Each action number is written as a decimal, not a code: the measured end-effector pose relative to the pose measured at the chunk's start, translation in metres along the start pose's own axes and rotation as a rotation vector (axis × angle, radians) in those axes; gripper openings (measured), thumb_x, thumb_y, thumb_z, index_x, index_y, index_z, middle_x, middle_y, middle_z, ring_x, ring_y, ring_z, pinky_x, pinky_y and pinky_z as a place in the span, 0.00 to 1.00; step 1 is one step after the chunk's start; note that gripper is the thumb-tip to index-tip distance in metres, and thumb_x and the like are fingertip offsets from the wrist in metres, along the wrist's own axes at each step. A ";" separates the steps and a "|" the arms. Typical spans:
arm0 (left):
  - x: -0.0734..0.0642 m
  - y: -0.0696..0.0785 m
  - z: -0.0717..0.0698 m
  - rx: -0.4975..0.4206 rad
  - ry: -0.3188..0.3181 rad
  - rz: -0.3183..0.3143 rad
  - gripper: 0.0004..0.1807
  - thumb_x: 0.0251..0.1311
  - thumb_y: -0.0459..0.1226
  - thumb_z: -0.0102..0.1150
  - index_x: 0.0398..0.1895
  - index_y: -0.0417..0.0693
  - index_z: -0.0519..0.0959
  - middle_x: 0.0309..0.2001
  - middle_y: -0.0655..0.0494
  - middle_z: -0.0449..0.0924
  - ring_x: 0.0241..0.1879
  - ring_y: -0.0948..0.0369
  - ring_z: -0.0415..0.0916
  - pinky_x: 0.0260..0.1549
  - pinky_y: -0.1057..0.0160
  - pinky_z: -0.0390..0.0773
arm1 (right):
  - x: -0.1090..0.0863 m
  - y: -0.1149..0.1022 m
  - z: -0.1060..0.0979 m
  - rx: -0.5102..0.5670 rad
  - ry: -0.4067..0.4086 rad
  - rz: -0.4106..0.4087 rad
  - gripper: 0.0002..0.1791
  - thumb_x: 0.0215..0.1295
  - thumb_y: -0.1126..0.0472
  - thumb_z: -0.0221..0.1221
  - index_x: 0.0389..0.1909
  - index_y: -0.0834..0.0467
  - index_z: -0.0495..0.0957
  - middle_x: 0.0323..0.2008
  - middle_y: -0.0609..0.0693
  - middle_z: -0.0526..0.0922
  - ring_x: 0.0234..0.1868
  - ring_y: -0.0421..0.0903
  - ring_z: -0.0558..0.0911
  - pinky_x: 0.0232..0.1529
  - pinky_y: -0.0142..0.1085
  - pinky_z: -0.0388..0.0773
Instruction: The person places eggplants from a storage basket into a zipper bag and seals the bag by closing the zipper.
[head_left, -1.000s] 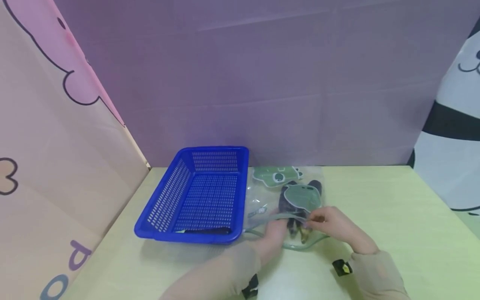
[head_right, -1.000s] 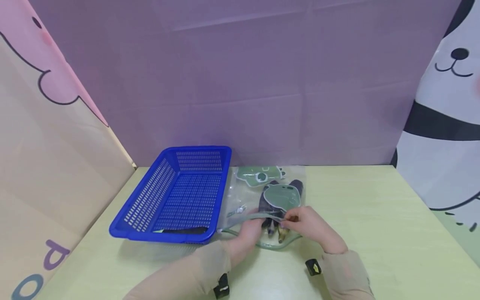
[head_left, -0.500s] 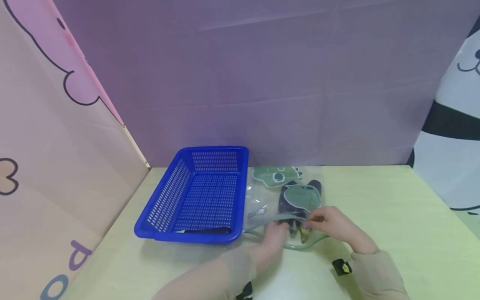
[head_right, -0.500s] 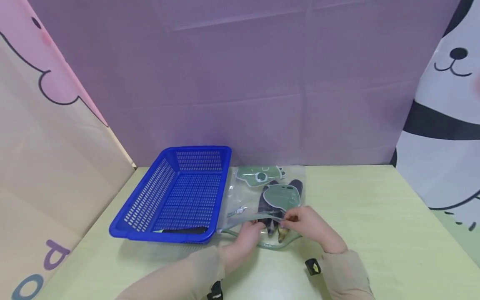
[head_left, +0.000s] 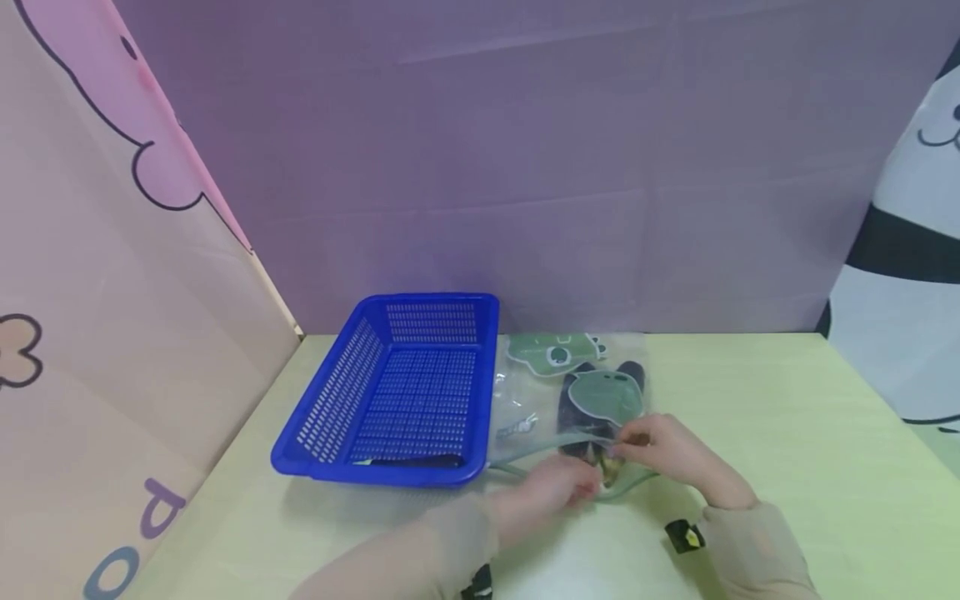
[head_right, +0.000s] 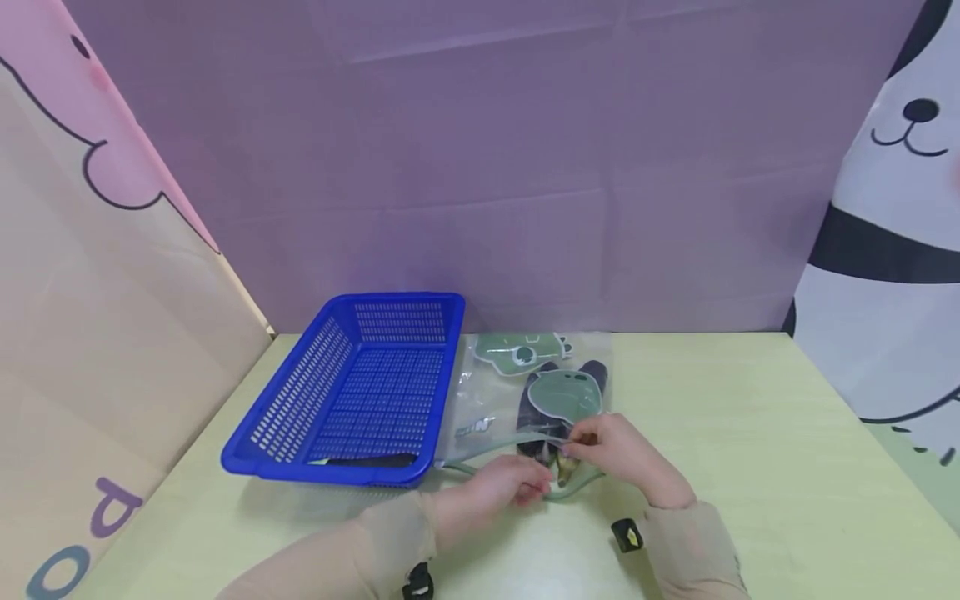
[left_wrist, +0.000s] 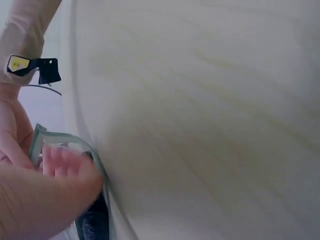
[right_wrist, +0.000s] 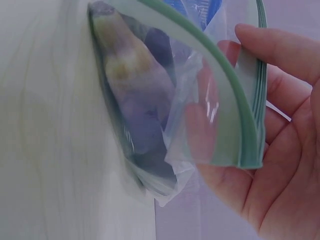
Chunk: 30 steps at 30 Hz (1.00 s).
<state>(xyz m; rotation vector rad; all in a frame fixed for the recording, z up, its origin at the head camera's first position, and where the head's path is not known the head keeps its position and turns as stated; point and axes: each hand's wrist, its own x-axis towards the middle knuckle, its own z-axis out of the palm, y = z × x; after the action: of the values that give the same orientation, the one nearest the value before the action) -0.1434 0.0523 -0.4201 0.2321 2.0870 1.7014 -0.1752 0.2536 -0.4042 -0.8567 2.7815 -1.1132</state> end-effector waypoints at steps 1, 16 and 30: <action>-0.001 0.000 -0.001 0.011 -0.044 -0.011 0.12 0.60 0.34 0.51 0.36 0.32 0.79 0.25 0.56 0.77 0.24 0.65 0.69 0.28 0.70 0.74 | 0.000 0.000 0.000 0.004 -0.002 -0.002 0.07 0.62 0.60 0.60 0.29 0.58 0.82 0.26 0.48 0.84 0.26 0.33 0.77 0.28 0.28 0.77; -0.009 0.024 -0.011 0.141 -0.194 0.032 0.13 0.63 0.36 0.50 0.38 0.34 0.79 0.30 0.53 0.80 0.30 0.67 0.72 0.32 0.71 0.75 | 0.001 0.000 -0.001 0.011 -0.021 -0.003 0.06 0.62 0.60 0.60 0.30 0.59 0.82 0.27 0.48 0.84 0.26 0.33 0.77 0.29 0.28 0.77; -0.018 0.072 -0.028 0.200 -0.322 0.113 0.15 0.67 0.37 0.46 0.47 0.36 0.78 0.45 0.43 0.82 0.41 0.62 0.79 0.47 0.67 0.78 | 0.000 -0.002 -0.001 -0.008 -0.027 0.043 0.05 0.61 0.62 0.59 0.30 0.58 0.82 0.28 0.46 0.84 0.29 0.32 0.77 0.31 0.28 0.77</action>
<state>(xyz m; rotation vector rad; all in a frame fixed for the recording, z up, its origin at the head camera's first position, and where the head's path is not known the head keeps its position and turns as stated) -0.1499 0.0369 -0.3423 0.6514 2.0275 1.4034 -0.1741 0.2534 -0.4017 -0.8019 2.7705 -1.0763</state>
